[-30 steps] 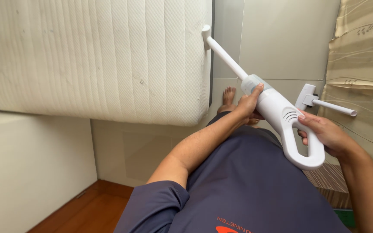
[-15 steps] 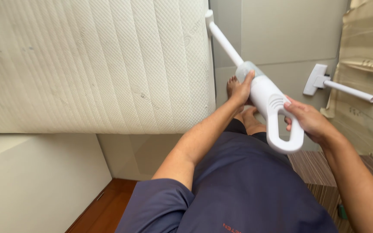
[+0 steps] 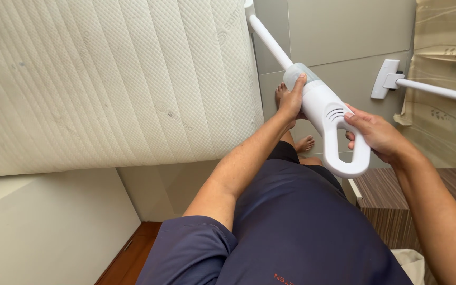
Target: The person vacuums the edges of an upright mattress with a handheld vacuum cleaner, then vacuums across the top surface of the mattress.
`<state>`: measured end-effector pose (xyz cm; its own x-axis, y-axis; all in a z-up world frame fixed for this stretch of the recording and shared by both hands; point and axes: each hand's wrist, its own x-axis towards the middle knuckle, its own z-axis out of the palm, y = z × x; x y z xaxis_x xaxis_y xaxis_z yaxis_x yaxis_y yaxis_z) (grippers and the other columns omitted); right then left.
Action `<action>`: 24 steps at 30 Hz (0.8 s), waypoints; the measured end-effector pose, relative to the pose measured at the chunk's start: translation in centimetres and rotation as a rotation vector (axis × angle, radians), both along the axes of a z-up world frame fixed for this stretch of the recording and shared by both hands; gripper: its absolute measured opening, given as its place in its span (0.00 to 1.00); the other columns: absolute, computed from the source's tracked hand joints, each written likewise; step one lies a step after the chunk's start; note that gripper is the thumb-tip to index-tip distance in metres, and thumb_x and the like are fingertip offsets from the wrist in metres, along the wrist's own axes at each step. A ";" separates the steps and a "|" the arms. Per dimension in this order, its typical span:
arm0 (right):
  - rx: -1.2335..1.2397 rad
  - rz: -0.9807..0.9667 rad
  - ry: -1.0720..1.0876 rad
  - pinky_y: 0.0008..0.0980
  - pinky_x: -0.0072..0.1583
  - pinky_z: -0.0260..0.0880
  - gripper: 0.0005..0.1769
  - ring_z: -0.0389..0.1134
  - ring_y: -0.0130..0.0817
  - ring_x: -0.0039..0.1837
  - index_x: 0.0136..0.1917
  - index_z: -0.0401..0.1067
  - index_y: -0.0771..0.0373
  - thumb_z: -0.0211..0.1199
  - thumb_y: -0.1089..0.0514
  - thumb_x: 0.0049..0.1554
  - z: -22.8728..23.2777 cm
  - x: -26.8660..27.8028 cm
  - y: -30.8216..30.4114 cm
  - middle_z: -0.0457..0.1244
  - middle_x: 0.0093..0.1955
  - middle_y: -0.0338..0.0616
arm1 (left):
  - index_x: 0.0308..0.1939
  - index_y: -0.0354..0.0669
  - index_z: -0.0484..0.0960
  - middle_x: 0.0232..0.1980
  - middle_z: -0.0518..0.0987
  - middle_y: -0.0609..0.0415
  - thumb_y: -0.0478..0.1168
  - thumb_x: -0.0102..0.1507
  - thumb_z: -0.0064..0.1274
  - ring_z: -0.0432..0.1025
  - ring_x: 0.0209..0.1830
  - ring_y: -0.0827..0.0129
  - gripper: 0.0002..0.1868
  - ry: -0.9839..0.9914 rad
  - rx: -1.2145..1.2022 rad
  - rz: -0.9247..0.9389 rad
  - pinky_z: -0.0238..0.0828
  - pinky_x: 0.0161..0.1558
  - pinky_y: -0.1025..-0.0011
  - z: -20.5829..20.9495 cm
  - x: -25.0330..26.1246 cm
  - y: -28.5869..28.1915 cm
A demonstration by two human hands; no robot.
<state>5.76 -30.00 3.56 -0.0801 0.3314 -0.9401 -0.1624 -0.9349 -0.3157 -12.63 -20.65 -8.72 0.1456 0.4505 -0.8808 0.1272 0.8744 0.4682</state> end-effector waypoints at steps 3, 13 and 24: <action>0.027 -0.013 0.011 0.24 0.35 0.65 0.32 0.60 0.22 0.30 0.80 0.61 0.46 0.53 0.48 0.63 0.8 0.1 -3.4 0.57 0.32 0.33 | 0.74 0.22 0.36 0.69 0.53 0.25 0.68 0.61 0.44 0.71 0.53 0.54 0.60 0.080 0.194 -0.051 0.91 0.31 0.63 0.2 -0.3 -3.1; 0.038 0.007 0.002 0.23 0.33 0.63 0.32 0.59 0.23 0.30 0.80 0.62 0.42 0.52 0.47 0.63 4.3 0.3 -18.9 0.56 0.31 0.34 | 0.55 0.14 0.69 0.46 0.78 0.28 0.67 0.65 0.42 0.80 0.38 0.46 0.47 -0.212 -0.014 -0.001 0.84 0.33 0.54 5.6 -1.2 -17.9; -0.018 0.056 -0.082 0.28 0.35 0.62 0.31 0.60 0.28 0.30 0.81 0.61 0.43 0.52 0.43 0.65 7.5 -1.1 -28.4 0.56 0.31 0.38 | 0.56 0.14 0.70 0.46 0.78 0.30 0.67 0.65 0.44 0.80 0.39 0.47 0.47 -0.255 -0.067 -0.071 0.84 0.35 0.54 8.0 -3.2 -26.8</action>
